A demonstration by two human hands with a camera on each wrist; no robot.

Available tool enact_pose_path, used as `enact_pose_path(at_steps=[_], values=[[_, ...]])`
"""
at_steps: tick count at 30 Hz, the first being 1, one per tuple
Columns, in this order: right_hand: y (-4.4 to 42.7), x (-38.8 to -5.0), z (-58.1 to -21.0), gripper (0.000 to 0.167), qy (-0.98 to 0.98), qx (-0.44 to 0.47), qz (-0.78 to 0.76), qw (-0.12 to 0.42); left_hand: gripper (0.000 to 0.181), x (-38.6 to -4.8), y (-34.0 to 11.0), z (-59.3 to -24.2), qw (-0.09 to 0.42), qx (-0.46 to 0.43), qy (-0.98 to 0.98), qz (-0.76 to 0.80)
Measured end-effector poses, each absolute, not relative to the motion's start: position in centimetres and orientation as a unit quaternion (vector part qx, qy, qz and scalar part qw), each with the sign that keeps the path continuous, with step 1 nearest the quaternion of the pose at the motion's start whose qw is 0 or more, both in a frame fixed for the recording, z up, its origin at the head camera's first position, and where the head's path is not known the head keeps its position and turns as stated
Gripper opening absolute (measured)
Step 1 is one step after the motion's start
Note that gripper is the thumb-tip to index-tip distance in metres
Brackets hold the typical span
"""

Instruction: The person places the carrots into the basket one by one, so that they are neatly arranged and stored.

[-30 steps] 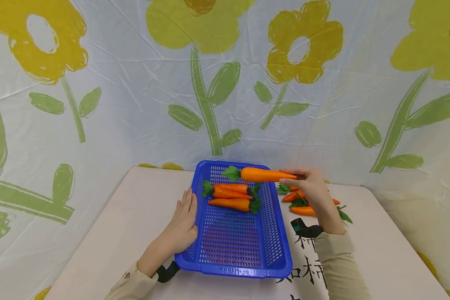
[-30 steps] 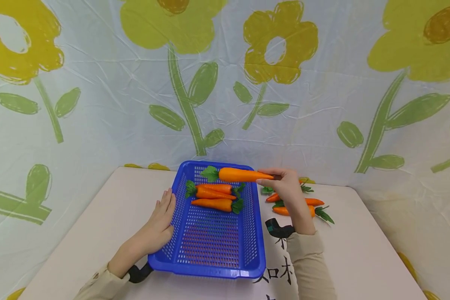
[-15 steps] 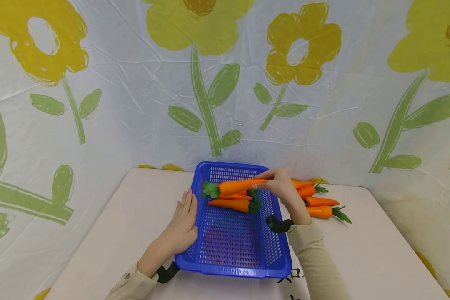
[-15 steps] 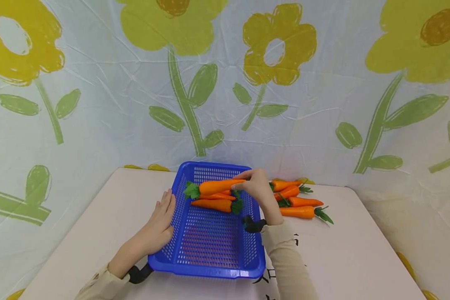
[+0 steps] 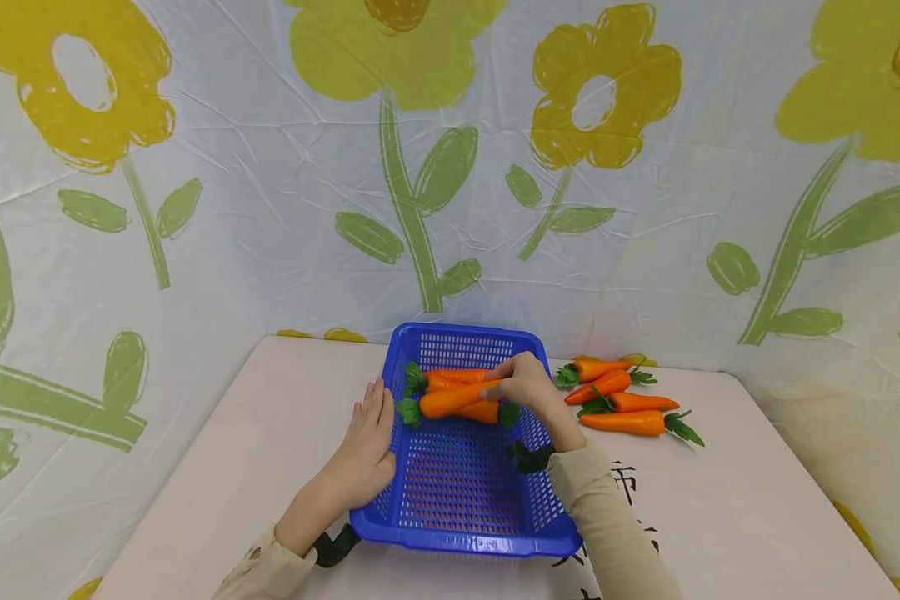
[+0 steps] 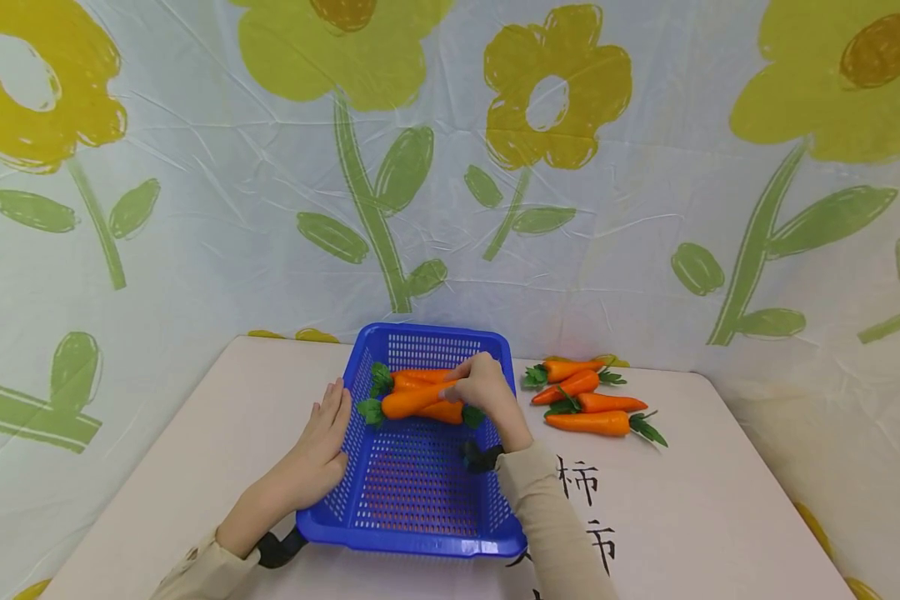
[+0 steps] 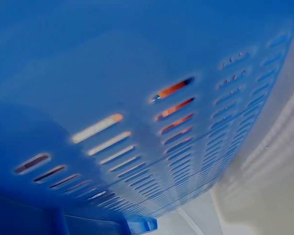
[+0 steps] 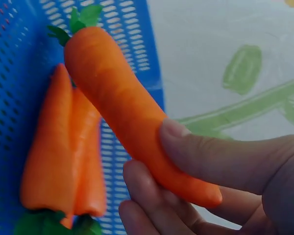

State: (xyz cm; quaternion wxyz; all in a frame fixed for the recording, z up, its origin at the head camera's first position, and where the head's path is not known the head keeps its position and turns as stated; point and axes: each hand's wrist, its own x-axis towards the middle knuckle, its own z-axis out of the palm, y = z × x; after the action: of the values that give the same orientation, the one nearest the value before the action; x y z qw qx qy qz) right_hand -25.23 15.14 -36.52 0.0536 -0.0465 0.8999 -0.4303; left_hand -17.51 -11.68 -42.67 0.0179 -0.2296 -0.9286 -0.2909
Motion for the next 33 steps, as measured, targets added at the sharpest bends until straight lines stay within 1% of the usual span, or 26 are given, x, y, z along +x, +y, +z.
enact_pose_path(at_steps=[3,9,12,18,21,22,23,25,27,28,31,33], values=[[15.1,-25.4,-37.0,0.026,0.909,-0.036,-0.411,0.060,0.078,-17.5,-11.7,-42.7,0.017,-0.230,-0.928,-0.293],[15.1,-25.6,-38.1,0.015,0.926,-0.034,-0.367,0.083,0.077,-17.4,-11.7,-42.5,0.018,-0.231,-0.927,-0.295],[15.1,-25.7,-38.6,0.013,0.928,-0.034,-0.357,0.100,0.078,-17.3,-11.7,-42.4,0.014,-0.228,-0.928,-0.293],[15.2,-25.5,-39.3,0.015,0.934,-0.049,-0.333,0.118,0.077,-17.3,-11.8,-42.4,0.015,-0.227,-0.929,-0.293],[14.9,-25.6,-39.7,0.017,0.943,-0.038,-0.306,0.126,0.078,-17.3,-11.8,-42.4,0.015,-0.228,-0.929,-0.292],[14.7,-25.6,-39.8,0.021,0.944,-0.029,-0.299,0.140,0.078,-17.3,-11.8,-42.4,0.013,-0.227,-0.929,-0.293],[14.5,-25.7,-39.9,0.031,0.945,-0.018,-0.288,0.153,0.078,-17.3,-11.7,-42.4,0.011,-0.227,-0.929,-0.293],[14.1,-26.0,-40.2,0.058,0.954,0.000,-0.248,0.169,0.078,-17.3,-11.7,-42.3,0.010,-0.227,-0.928,-0.294],[13.7,-26.3,-40.6,0.082,0.959,0.011,-0.214,0.183,0.078,-17.4,-11.6,-42.3,0.008,-0.226,-0.928,-0.295],[13.5,-26.4,-40.7,0.090,0.962,0.012,-0.200,0.188,0.078,-17.4,-11.6,-42.3,0.007,-0.226,-0.928,-0.295],[13.4,-26.6,-41.7,0.091,0.974,0.003,-0.140,0.177,0.078,-17.5,-11.6,-42.4,0.007,-0.227,-0.929,-0.292],[13.5,-26.3,-41.7,0.081,0.979,-0.006,-0.137,0.152,0.078,-17.5,-11.7,-42.5,0.010,-0.229,-0.928,-0.293]])
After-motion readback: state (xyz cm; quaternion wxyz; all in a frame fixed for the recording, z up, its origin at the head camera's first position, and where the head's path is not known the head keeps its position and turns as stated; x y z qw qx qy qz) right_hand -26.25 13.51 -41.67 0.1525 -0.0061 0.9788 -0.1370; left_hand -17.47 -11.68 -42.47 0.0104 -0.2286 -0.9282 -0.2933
